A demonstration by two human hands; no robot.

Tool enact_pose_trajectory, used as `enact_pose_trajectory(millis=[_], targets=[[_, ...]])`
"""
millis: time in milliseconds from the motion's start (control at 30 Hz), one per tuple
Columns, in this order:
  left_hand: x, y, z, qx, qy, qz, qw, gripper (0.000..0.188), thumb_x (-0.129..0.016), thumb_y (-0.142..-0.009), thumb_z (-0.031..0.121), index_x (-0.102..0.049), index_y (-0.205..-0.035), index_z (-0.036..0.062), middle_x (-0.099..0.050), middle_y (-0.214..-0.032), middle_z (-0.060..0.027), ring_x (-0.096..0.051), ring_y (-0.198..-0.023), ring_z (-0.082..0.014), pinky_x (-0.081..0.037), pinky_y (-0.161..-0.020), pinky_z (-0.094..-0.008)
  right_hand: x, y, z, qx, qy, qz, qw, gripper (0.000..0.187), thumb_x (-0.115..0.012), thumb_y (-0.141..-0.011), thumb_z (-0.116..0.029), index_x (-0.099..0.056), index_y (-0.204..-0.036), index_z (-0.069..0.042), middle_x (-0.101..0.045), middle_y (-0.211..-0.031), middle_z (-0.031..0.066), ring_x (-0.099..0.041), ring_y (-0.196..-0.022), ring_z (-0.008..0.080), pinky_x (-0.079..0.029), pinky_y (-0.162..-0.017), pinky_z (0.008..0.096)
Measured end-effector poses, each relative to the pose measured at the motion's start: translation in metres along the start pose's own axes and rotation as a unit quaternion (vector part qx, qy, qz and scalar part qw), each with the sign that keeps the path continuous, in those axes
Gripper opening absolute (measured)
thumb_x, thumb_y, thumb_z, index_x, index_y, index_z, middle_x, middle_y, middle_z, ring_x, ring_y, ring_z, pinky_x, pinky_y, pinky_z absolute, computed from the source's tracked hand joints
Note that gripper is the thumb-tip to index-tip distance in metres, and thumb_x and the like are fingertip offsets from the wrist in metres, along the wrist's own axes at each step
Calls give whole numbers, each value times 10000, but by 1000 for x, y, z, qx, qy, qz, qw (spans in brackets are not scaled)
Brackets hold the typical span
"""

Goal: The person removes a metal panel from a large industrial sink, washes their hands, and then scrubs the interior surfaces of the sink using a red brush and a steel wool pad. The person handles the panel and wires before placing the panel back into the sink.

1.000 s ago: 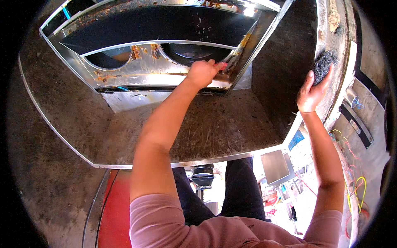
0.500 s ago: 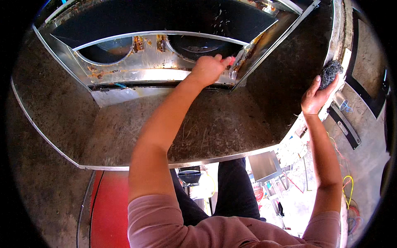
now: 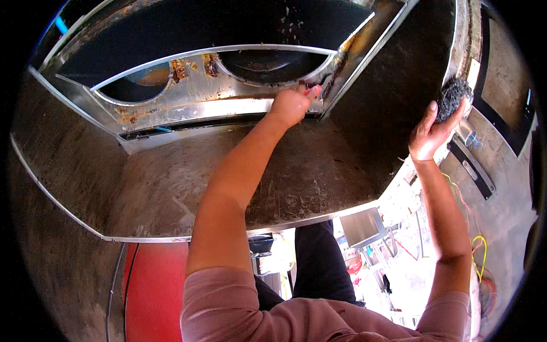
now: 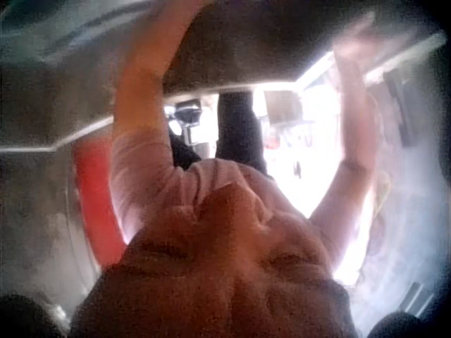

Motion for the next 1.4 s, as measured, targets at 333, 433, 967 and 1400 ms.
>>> enact_pose_trajectory(millis=[333,433,967,1400], targets=[[27,3,-11,32,-13,-29,999,538,-586,-801,72,-509,-1314,217,-610,-928,-125,-656,-708,-302,-525,-570,-422,2,-3,0,-20,-16,-19,999,650,-558,-935,-201,-232,-1427,73,-358,-1409,306,-374,-1308,416,-256,-1104,432],[8,-5,2,53,-33,-10,998,572,-622,-769,80,-517,-1310,232,-609,-918,-121,-655,-723,-291,-523,-575,-413,0,-4,-1,-36,-49,-26,998,662,-545,-963,-272,-224,-1421,83,-349,-1414,282,-334,-1335,362,-214,-1121,405],[9,-11,-11,0,17,-7,1000,513,-591,-794,69,-538,-1280,228,-617,-908,-103,-656,-750,-296,-530,-609,-424,0,-7,-8,-16,-45,-20,999,655,-549,-957,-244,-228,-1420,89,-364,-1403,299,-362,-1317,381,-229,-1113,406],[63,-30,0,15,-40,20,999,501,-597,-794,96,-543,-1280,201,-582,-802,-117,-632,-621,-293,-496,-519,-428,5,-10,-6,-35,-46,-29,998,653,-564,-918,-185,-247,-1415,94,-378,-1386,324,-389,-1288,444,-263,-1099,452]])
Point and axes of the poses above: each hand's wrist, its own y-axis away from the middle knuckle, its own x-axis out of the back of the hand, z = x × y, the point moved 4 cm from there along -y, towards the middle knuckle
